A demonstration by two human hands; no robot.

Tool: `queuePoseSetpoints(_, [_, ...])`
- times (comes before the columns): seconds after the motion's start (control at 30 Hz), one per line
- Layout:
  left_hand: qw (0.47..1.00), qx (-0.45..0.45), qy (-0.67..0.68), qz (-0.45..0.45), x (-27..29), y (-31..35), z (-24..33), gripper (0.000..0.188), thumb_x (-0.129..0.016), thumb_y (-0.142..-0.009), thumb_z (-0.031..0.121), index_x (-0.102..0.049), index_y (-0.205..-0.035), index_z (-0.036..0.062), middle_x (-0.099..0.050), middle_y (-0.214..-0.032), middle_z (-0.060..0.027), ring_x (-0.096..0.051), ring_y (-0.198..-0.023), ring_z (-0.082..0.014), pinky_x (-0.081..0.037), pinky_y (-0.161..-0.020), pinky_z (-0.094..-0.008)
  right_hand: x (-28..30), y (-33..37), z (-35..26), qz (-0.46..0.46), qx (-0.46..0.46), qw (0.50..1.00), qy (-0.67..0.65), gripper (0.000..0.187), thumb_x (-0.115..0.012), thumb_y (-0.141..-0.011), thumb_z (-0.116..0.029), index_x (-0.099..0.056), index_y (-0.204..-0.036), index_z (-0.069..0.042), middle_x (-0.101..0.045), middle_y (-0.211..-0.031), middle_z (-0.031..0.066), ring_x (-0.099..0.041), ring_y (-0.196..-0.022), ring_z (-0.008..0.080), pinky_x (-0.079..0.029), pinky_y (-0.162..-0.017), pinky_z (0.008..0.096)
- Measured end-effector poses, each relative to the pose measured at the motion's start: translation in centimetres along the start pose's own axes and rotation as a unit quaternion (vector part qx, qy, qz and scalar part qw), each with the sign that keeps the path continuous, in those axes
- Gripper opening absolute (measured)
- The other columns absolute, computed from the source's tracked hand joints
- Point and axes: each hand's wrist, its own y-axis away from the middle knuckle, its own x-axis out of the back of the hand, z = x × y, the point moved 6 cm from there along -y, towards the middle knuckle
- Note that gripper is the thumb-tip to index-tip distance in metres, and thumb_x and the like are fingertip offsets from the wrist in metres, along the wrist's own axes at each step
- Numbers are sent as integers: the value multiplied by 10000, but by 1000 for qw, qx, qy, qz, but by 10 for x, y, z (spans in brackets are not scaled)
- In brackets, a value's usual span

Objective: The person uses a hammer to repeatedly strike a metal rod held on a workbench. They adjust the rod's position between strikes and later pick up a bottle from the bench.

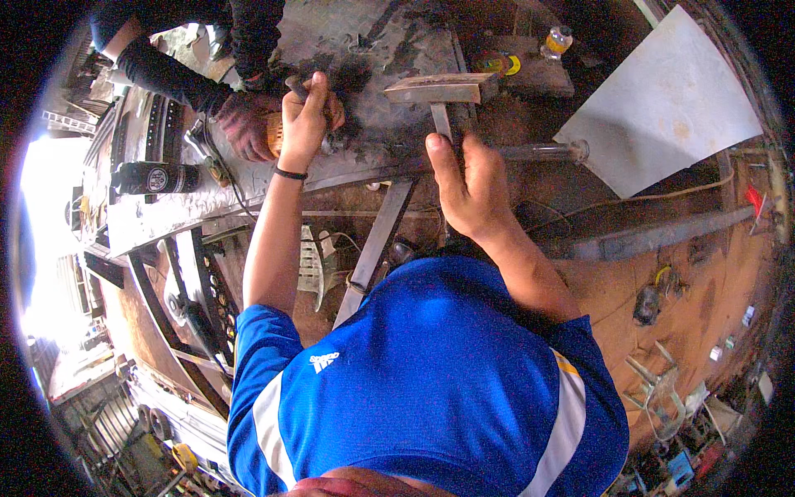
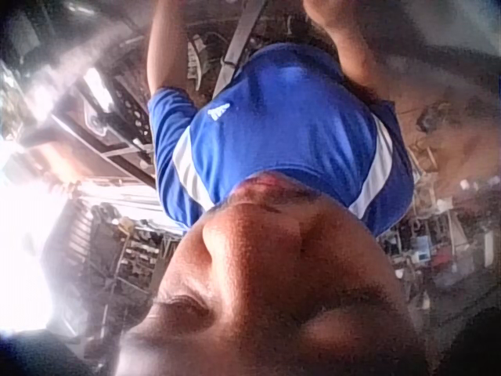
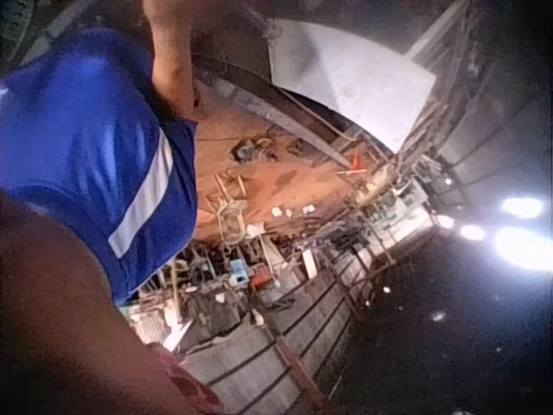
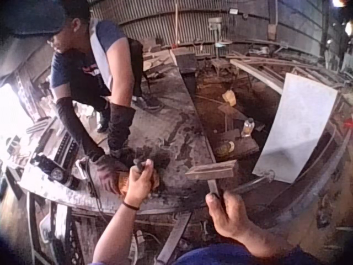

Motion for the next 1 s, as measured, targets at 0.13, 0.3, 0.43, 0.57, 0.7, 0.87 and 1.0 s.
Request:
queuePoseSetpoints(0.13, [997, 0, -79, 4, 1, 1, 2, 451, -526, -1076, 367, -523, -734, 73, -506, -570, -16, -471, -478, -117, -387, -471, -296, -4, 5, 5, -3, -8, 1000, 13, 373, -582, -1037, -340, -591, -847, -19, -568, -603, 104, -550, -549, 179, -433, -541, 382])
queuePoseSetpoints(0.3, [988, -16, -155, 22, -10, 10, 13, 496, -547, -1063, 409, -540, -707, 65, -484, -592, 35, -436, -532, -66, -364, -495, -269, -5, 7, 0, 7, 11, 1000, 15, 375, -588, -1033, -339, -604, -853, -10, -611, -651, 155, -614, -588, 255, -452, -571, 412])
queuePoseSetpoints(0.43, [978, -56, -195, 37, -7, 13, 18, 484, -573, -1050, 421, -554, -718, 70, -451, -618, 61, -389, -586, -53, -332, -510, -278, -4, 9, 2, 4, -1, 999, 53, 389, -593, -1027, -359, -613, -869, -4, -637, -689, 184, -654, -627, 311, -466, -586, 423])
queuePoseSetpoints(0.57, [949, -145, -279, 10, -20, 19, 16, 464, -610, -1032, 360, -551, -719, 22, -452, -564, -66, -402, -532, -104, -359, -490, -317, -6, 6, -6, 9, 18, 997, 76, 385, -603, -1020, -363, -619, -887, -2, -641, -703, 193, -662, -642, 329, -472, -591, 426])
queuePoseSetpoints(0.7, [899, -180, -399, -33, -40, 32, 21, 251, -656, -954, 189, -617, -780, 12, -536, -629, -237, -571, -493, -338, -436, -483, -413, -1, 0, -16, -18, -10, 992, 127, 353, -612, -1015, -345, -630, -925, -4, -648, -717, 197, -669, -656, 333, -482, -603, 426])
queuePoseSetpoints(0.87, [864, -234, -441, -66, -45, 44, 16, 81, -710, -829, 186, -678, -802, 117, -644, -652, -167, -668, -586, -358, -511, -530, -491, 2, 1, -31, 21, 77, 996, 35, 261, -562, -1052, -284, -591, -968, -38, -533, -670, 31, -510, -572, 135, -387, -505, 290])
queuePoseSetpoints(1.0, [809, -244, -529, -83, -54, 55, -2, 115, -748, -722, 246, -702, -792, 168, -635, -624, -91, -661, -592, -310, -518, -569, -447, 3, 16, -13, 17, 50, 998, -22, 261, -496, -1084, -294, -515, -992, -51, -411, -627, -30, -392, -480, 52, -327, -404, 217])
